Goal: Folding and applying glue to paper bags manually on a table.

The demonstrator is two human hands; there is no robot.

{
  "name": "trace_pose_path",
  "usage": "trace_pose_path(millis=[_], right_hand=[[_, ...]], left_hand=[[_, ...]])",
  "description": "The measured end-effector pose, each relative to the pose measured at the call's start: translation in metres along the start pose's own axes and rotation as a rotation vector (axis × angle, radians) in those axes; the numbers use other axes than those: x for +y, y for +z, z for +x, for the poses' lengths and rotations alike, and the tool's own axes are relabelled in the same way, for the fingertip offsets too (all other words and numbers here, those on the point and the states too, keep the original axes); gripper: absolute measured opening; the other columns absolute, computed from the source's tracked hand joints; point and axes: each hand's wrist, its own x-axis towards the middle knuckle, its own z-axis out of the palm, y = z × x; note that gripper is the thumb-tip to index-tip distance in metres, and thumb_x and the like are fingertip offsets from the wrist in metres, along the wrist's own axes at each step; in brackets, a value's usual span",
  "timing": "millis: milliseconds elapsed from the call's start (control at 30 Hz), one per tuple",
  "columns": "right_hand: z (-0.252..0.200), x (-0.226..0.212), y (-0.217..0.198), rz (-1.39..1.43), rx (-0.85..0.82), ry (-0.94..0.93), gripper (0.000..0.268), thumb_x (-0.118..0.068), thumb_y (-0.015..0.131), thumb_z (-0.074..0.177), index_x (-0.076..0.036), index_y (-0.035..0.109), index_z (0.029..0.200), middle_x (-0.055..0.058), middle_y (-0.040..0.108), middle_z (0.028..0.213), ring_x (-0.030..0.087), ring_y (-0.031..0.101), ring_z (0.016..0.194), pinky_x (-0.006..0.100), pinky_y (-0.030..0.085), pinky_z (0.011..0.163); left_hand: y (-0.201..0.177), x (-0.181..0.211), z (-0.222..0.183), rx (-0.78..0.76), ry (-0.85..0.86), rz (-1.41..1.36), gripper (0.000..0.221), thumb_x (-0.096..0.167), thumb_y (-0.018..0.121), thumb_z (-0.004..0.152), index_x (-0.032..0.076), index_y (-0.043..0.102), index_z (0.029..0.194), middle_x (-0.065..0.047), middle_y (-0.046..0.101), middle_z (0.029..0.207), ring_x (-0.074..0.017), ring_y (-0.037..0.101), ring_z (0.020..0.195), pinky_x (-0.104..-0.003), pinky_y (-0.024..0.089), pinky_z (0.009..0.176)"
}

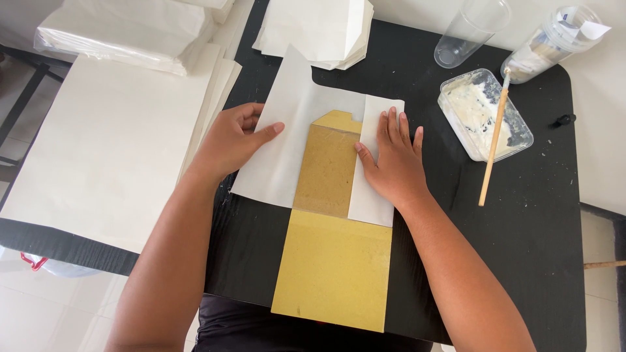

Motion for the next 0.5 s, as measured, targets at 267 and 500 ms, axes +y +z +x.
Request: trace_pose_path(millis=[267,500], right_hand=[[0.003,0.001,0.006,-0.038,0.028,0.008,0.077,-0.054,0.035,0.107,-0.001,0.026,0.162,0.019,0.015,0.172,0.031,0.008,0.159,0.054,-0.003,0.125],[-0.002,0.001,0.006,-0.035,0.071,-0.001,0.076,-0.054,0.036,0.107,-0.002,0.028,0.162,0.017,0.018,0.172,0.031,0.012,0.159,0.052,0.002,0.127]], left_hand=[[-0.005,-0.07,0.043,0.085,-0.036,0.001,0.021,0.027,0.072,0.093,0.01,0.078,0.105,-0.007,0.072,0.075,-0.0181,0.069,0.058,-0.029,0.058,0.059],[0.022,-0.034,0.03,0.074,-0.021,-0.078,0.024,0.036,0.07,0.094,0.017,0.079,0.103,0.0,0.071,0.07,-0.0132,0.068,0.055,-0.027,0.059,0.055]])
